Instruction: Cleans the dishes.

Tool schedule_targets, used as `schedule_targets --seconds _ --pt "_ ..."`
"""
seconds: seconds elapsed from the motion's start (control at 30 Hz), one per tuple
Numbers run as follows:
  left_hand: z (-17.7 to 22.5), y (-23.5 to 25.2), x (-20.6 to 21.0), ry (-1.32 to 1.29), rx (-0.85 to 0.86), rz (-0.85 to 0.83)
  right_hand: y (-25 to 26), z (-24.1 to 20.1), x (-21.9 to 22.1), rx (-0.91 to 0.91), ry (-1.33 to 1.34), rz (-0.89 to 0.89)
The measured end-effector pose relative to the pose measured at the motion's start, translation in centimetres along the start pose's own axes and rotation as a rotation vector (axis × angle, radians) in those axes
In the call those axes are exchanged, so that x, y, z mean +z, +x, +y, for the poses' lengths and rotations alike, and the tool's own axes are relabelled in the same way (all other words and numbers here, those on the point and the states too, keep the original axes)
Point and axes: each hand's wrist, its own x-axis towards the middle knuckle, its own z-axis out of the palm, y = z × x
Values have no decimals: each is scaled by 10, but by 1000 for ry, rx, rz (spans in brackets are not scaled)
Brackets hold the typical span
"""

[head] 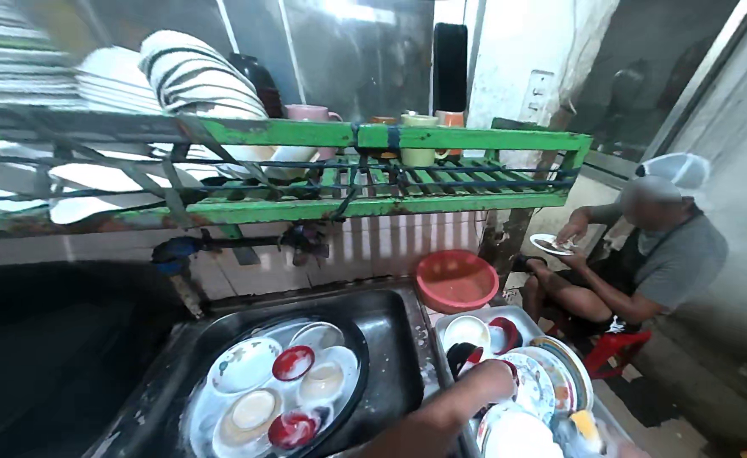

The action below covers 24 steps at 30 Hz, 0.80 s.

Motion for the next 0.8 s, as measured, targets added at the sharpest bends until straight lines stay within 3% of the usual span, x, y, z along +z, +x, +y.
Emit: schedule_targets --seconds 0.17,0.3,0.37,0.43,0.5,0.67,0.8 --pt "-12 -4 -5 -293 -88 96 -6 12 -1 -53 284 234" --pt "-18 -15 -7 -807 -39 323 -1 7 -4 -22 538 357" --pt "-4 -32 -6 -1002 33 353 0 -20 -5 -78 669 444" --pt "18 -55 5 -958 81 352 0 -58 -5 -202 667 447" --pt "41 -80 17 -756 145 394 5 -91 -5 -282 569 386" --pt "29 -92 36 -568 462 405 61 -83 -9 -24 814 -18" --pt "6 -95 22 -568 355 403 17 -112 14 -129 627 273"
